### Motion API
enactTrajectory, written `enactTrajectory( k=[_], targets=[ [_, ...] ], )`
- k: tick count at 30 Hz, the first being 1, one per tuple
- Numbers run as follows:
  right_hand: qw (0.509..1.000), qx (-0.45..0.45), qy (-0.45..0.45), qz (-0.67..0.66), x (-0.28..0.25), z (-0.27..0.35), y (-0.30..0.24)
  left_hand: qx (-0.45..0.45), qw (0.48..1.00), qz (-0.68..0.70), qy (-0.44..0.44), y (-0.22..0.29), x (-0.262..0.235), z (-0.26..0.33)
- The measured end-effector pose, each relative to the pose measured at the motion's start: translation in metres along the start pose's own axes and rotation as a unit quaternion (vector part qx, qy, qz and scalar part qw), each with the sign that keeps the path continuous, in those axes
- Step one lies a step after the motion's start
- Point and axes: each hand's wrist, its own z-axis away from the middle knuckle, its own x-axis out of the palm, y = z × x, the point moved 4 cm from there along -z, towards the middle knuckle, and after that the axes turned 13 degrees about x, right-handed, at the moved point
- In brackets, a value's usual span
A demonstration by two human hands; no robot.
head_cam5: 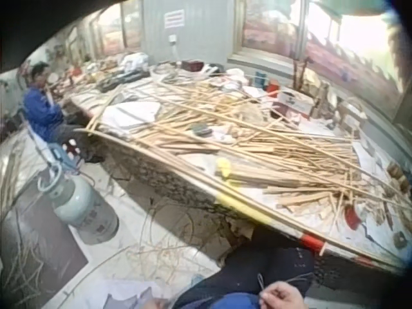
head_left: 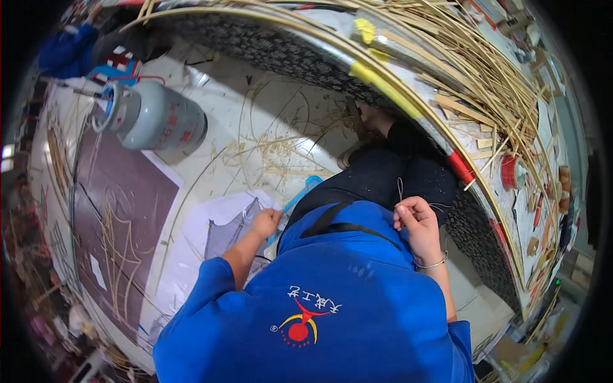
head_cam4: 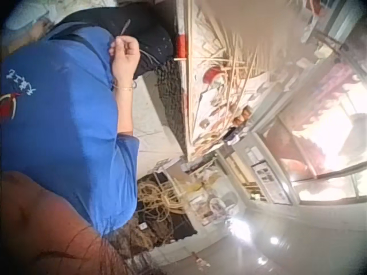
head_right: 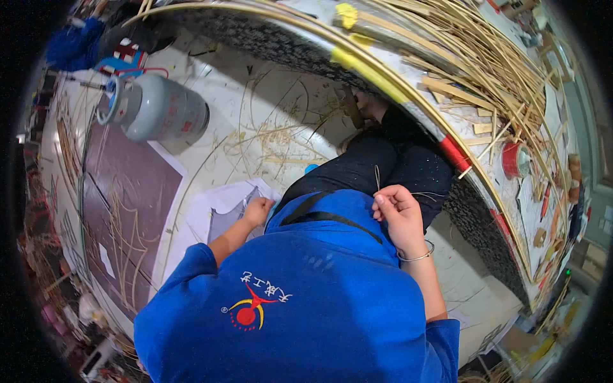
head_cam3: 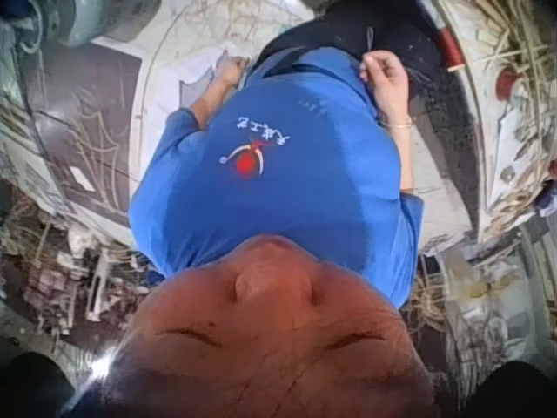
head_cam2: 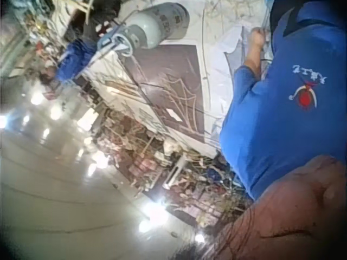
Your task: Assembling a decorative bamboo structure by tying strips together and applying adhesive.
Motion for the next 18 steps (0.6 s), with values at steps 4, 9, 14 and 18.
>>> enactTrajectory(
  k=[4,9,14,18],
  targets=[
    [0.999,-0.020,-0.018,0.044,0.029,0.008,0.001,0.019,0.996,0.084,-0.011,-0.042,0.066,0.018],
    [0.997,-0.042,-0.029,0.065,0.041,0.004,0.001,0.008,0.945,0.313,-0.098,-0.067,0.105,-0.026],
    [0.993,-0.095,0.069,0.032,0.025,-0.010,-0.033,-0.020,0.937,0.335,-0.097,-0.055,0.109,-0.062],
    [0.987,-0.108,0.115,0.025,0.004,-0.045,-0.052,-0.018,0.933,0.343,-0.112,-0.048,0.105,-0.095]
  ],
)
